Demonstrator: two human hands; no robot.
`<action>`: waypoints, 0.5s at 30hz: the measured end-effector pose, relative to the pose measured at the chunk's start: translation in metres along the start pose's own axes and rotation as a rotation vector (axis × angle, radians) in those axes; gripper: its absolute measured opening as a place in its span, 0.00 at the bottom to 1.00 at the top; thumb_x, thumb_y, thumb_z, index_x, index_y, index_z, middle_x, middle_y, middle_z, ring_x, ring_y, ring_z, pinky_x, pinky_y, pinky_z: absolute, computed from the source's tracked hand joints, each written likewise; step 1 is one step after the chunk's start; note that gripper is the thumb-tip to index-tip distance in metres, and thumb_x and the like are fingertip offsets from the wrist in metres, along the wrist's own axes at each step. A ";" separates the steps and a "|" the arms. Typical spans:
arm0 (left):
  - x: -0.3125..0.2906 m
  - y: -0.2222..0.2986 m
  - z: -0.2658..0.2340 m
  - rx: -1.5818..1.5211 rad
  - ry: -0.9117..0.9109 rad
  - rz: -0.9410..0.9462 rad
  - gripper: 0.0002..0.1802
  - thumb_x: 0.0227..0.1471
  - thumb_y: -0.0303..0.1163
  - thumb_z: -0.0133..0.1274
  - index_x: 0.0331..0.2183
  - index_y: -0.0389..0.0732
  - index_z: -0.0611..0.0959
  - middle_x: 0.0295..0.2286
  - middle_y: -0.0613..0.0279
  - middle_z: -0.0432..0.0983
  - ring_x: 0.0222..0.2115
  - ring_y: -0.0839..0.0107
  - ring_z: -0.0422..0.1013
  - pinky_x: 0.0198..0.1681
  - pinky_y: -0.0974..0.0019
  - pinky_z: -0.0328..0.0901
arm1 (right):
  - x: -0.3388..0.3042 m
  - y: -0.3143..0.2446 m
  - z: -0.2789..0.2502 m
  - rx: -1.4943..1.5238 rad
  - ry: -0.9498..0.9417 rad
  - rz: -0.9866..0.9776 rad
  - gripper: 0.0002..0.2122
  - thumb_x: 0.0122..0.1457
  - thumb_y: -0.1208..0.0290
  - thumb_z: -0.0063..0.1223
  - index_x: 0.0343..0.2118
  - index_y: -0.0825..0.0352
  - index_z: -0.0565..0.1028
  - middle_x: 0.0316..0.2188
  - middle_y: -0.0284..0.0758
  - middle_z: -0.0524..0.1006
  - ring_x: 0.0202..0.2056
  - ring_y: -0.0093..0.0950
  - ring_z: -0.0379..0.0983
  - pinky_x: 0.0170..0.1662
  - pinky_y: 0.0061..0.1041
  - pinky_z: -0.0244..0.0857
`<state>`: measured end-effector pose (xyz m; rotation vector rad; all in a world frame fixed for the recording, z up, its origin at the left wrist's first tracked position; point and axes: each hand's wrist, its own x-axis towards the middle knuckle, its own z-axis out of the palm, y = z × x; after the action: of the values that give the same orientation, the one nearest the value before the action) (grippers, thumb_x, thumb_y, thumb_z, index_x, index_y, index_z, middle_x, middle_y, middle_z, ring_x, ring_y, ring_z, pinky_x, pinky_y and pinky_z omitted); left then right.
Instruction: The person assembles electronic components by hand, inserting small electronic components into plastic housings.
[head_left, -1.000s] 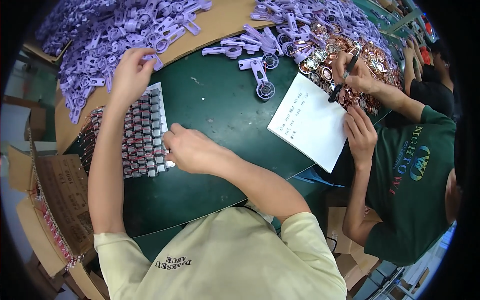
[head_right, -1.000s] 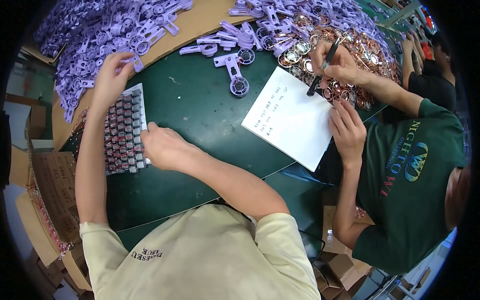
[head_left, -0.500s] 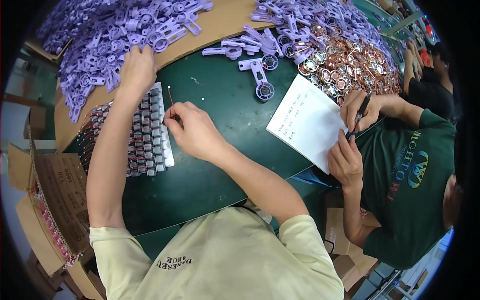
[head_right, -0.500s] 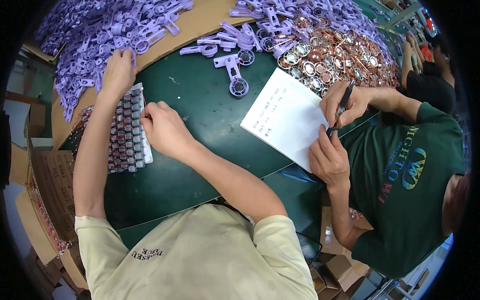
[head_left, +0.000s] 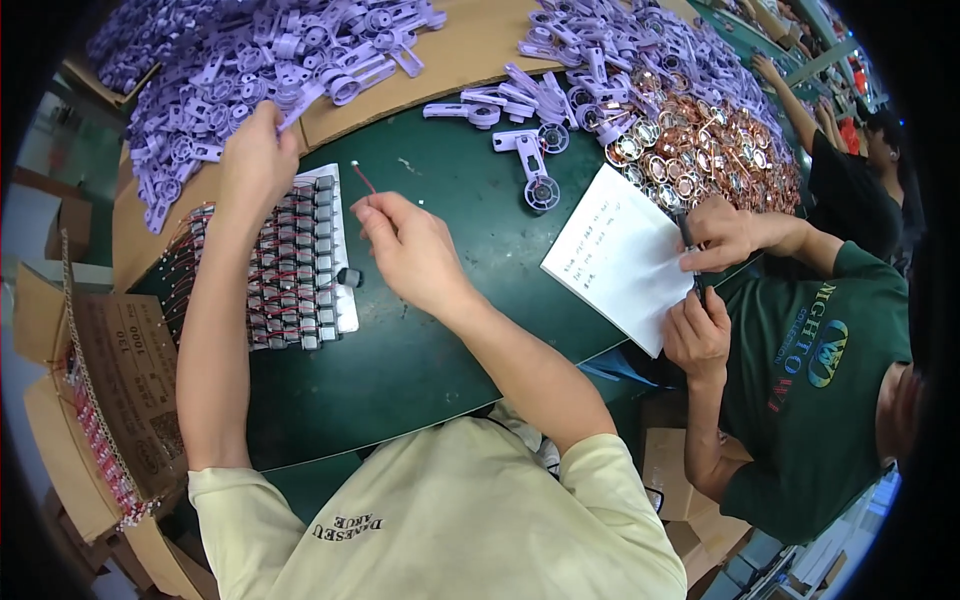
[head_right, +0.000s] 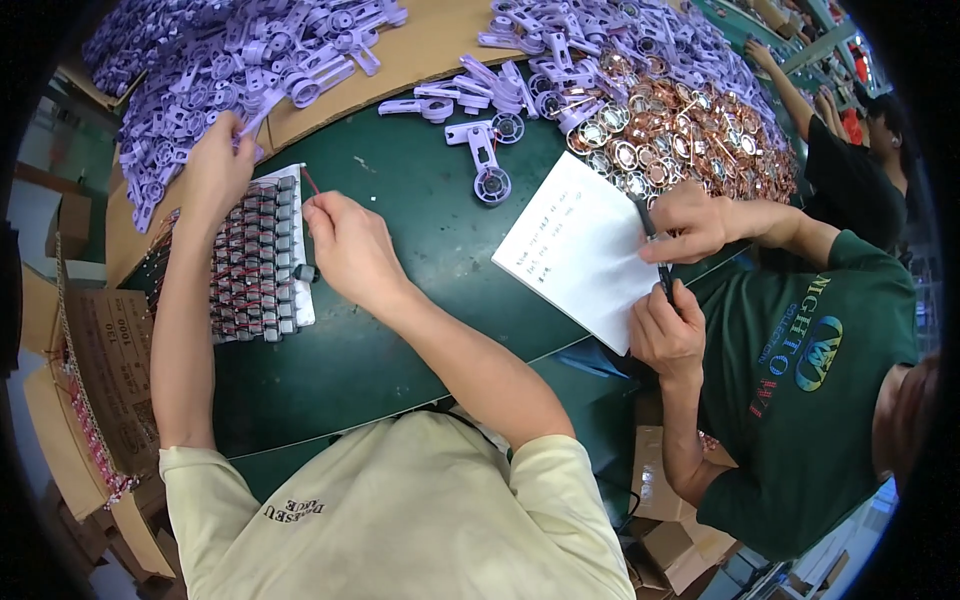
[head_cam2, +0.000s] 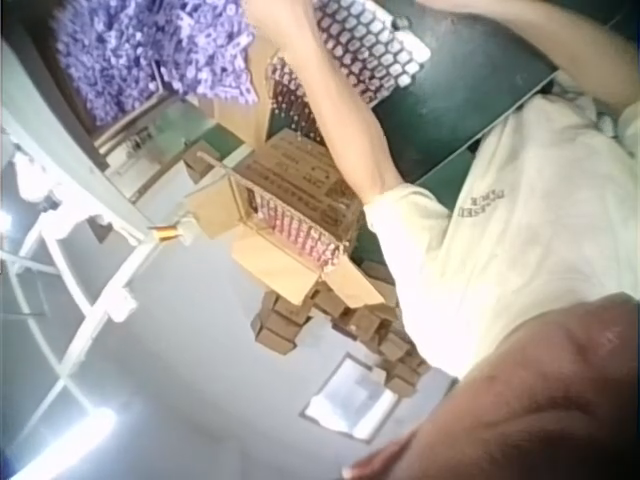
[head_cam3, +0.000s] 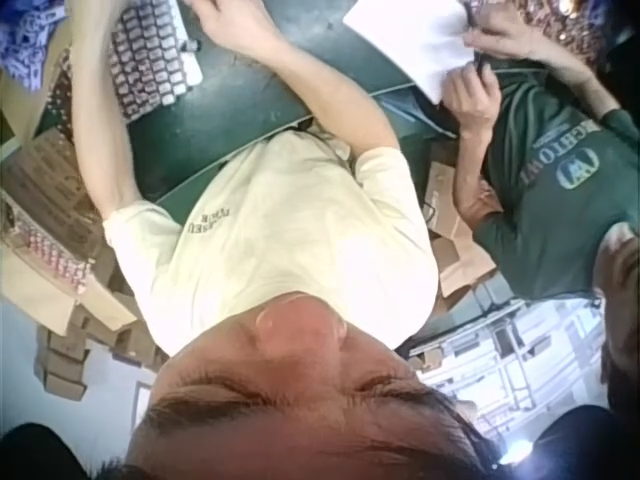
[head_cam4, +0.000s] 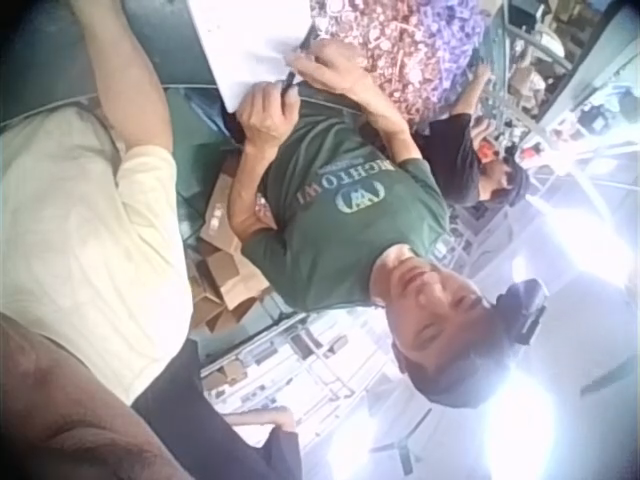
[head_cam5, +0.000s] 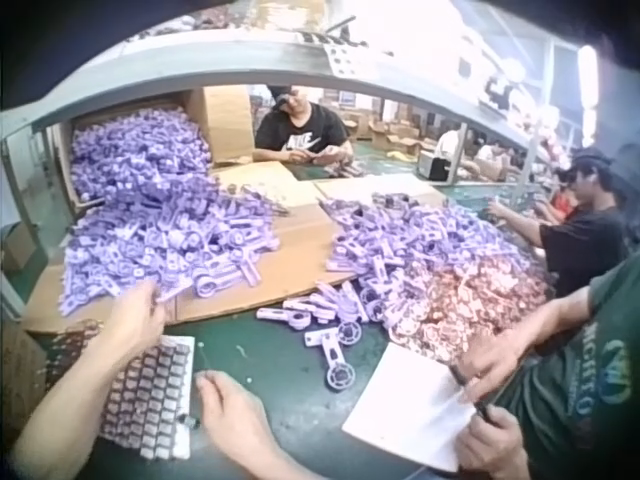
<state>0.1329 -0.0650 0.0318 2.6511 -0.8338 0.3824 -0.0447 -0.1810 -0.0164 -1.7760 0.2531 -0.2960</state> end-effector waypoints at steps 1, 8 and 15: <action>-0.008 0.001 -0.003 -0.042 0.136 0.070 0.08 0.51 0.26 0.51 0.34 0.33 0.75 0.26 0.46 0.77 0.29 0.50 0.75 0.33 0.51 0.67 | 0.000 -0.004 -0.002 0.056 0.033 0.083 0.10 0.65 0.66 0.43 0.38 0.69 0.72 0.26 0.37 0.77 0.24 0.25 0.73 0.29 0.27 0.67; -0.105 0.023 -0.051 -0.724 -0.260 -0.108 0.06 0.56 0.21 0.49 0.37 0.32 0.74 0.31 0.61 0.74 0.31 0.77 0.74 0.35 0.73 0.67 | 0.011 0.007 -0.001 0.146 0.239 -0.032 0.11 0.67 0.64 0.41 0.38 0.68 0.69 0.29 0.34 0.75 0.25 0.20 0.73 0.21 0.19 0.65; -0.141 0.025 -0.028 -1.291 0.009 -0.453 0.22 0.55 0.21 0.52 0.52 0.34 0.69 0.35 0.60 0.74 0.33 0.77 0.72 0.38 0.74 0.68 | -0.009 -0.006 0.019 0.561 -0.178 0.215 0.09 0.67 0.68 0.40 0.39 0.70 0.68 0.32 0.36 0.75 0.27 0.23 0.77 0.23 0.21 0.70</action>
<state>0.0022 -0.0023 0.0132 1.5127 -0.2471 -0.2255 -0.0466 -0.1592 -0.0150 -1.1995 0.2057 -0.0422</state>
